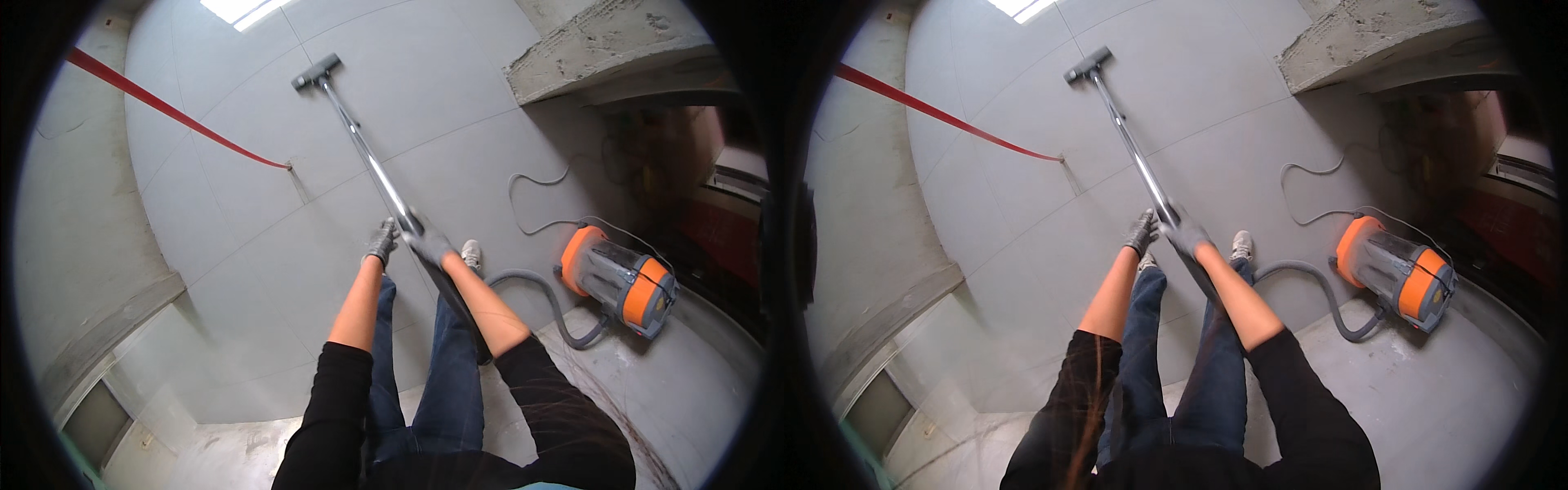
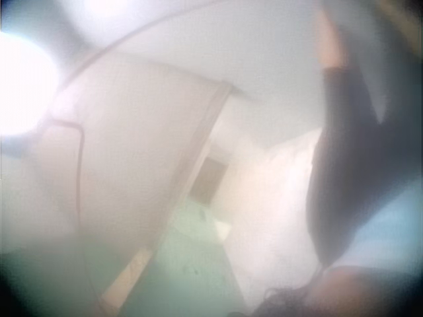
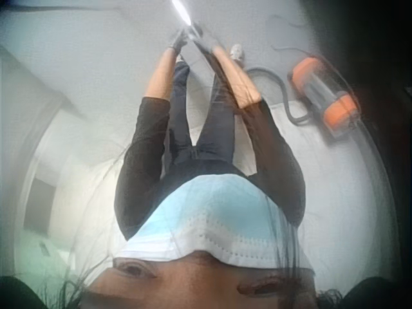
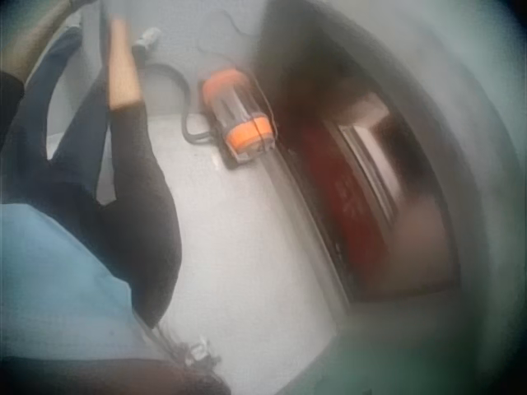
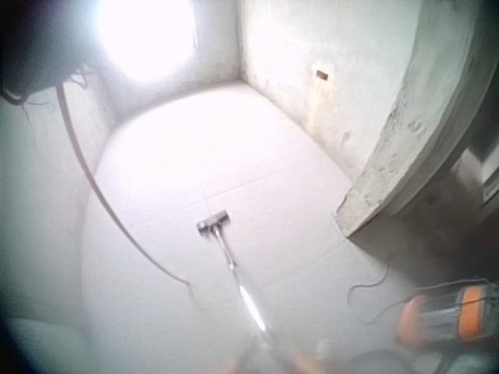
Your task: The person vacuums a tiled floor and staircase using a canister vacuum with a long wand and floor head. They move the vacuum head back and forth across the floor, then carry the unit up the stairs and continue vacuuming the steps and landing.
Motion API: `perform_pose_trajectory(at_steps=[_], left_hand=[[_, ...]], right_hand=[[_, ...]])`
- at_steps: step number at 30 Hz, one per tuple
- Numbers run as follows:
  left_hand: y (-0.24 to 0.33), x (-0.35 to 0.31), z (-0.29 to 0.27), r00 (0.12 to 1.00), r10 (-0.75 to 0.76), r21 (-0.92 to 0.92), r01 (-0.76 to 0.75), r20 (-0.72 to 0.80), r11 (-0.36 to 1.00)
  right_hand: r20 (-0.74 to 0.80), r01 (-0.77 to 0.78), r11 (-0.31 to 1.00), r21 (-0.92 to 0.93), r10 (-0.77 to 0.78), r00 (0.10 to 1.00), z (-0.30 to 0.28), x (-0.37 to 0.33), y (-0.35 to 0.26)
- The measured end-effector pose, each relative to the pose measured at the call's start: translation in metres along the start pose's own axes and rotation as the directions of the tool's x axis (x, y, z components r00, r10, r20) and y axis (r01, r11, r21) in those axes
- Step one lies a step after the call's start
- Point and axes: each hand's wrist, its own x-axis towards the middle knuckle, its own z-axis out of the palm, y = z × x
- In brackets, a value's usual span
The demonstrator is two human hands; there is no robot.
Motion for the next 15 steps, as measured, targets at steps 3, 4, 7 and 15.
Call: perform_pose_trajectory(at_steps=[3, 4, 7, 15], left_hand=[[-0.045, 0.001, 0.033, 0.978, -0.137, -0.240, 0.173, 0.158, 0.955], [-0.063, 0.006, 0.047, 0.981, -0.101, -0.178, 0.131, 0.167, 0.975], [-0.140, 0.008, 0.098, 0.975, -0.218, 0.036, 0.216, 0.048, 0.976], [-0.292, -0.131, 0.206, 0.948, -0.303, 0.004, 0.304, -0.097, 0.953]], right_hand=[[0.116, -0.173, 0.985, 0.019, 0.170, 0.979, -0.035, -0.133, 0.040], [0.071, -0.230, 0.973, 0.019, 0.228, 0.971, -0.043, -0.179, 0.048], [0.136, -0.325, 0.942, 0.082, 0.313, 0.940, -0.072, -0.299, 0.065], [0.212, -0.602, 0.762, -0.239, 0.646, 0.733, -0.136, -0.456, 0.085]])
